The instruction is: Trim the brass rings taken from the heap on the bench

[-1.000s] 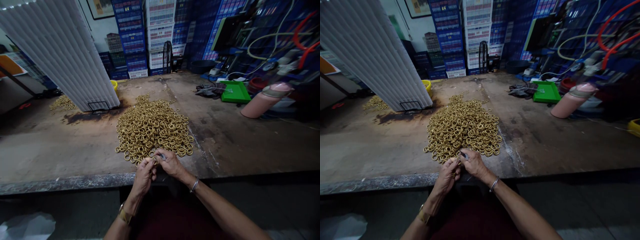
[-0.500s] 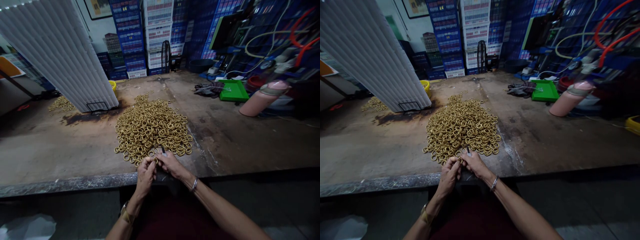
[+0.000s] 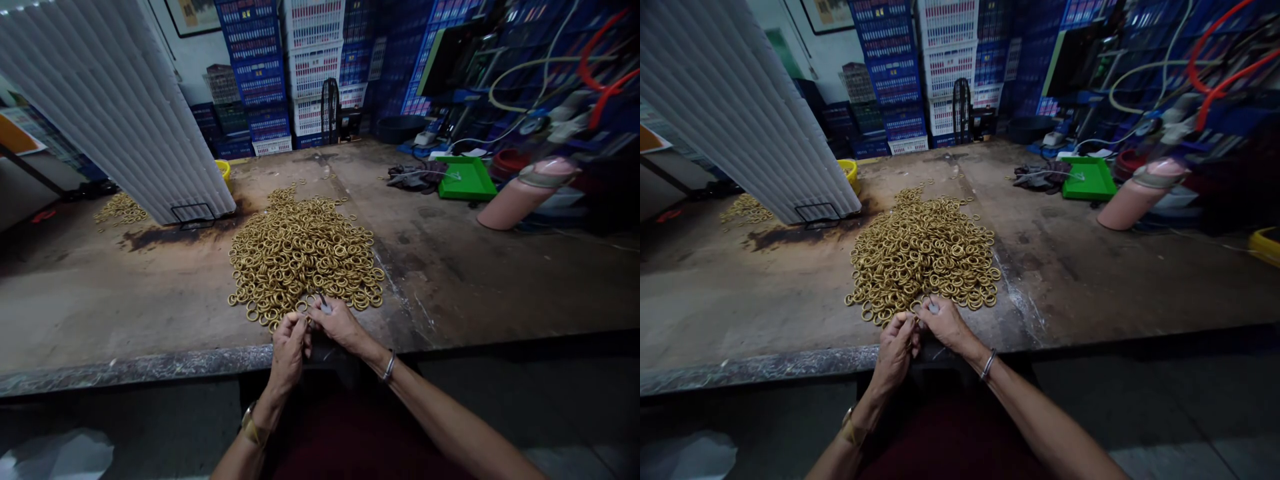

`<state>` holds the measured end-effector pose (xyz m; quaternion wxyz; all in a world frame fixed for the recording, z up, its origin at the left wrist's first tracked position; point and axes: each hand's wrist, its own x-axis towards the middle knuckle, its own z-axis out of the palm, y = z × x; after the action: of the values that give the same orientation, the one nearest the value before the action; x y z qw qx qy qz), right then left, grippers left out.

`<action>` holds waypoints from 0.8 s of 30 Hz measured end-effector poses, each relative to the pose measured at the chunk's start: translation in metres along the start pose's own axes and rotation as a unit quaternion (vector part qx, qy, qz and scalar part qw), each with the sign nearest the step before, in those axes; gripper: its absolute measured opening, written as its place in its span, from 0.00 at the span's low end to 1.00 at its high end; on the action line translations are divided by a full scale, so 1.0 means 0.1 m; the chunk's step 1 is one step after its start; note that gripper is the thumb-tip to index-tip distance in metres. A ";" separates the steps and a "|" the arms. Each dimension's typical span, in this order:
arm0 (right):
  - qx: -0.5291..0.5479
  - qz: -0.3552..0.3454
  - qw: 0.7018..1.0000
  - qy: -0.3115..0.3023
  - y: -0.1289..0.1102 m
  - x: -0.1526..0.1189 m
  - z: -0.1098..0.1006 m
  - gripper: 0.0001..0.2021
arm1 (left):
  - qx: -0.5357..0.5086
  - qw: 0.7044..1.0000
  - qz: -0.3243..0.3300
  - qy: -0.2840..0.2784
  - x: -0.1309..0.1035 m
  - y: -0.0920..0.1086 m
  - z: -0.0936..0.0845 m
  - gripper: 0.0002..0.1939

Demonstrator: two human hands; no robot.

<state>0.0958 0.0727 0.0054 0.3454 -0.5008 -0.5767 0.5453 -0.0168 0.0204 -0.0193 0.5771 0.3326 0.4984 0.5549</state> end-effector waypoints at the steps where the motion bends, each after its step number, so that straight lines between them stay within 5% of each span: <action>1: -0.008 -0.004 1.000 0.003 0.00 0.00 0.00 0.08 | -0.002 1.000 0.000 0.007 0.00 -0.01 0.00 0.15; 10: -0.042 -0.020 0.999 0.005 0.09 0.03 0.01 0.08 | -0.048 0.995 -0.079 -0.048 -0.02 0.07 0.00 0.16; 14: -0.067 -0.022 0.997 0.016 0.13 0.03 -0.02 0.09 | -0.058 0.995 -0.064 -0.049 -0.02 0.09 0.01 0.15; 19: -0.289 -0.144 0.946 -0.009 0.19 -0.05 -0.10 0.08 | -0.021 0.999 -0.036 -0.013 0.01 0.06 0.00 0.15; 24: -0.399 -0.139 0.905 -0.049 0.18 -0.14 -0.09 0.10 | 0.036 0.999 -0.010 -0.021 0.03 0.06 0.00 0.15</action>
<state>0.1119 0.0606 -0.0088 0.1603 -0.4841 -0.8259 0.2405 -0.0187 0.0238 -0.0145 0.5806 0.3598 0.5086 0.5242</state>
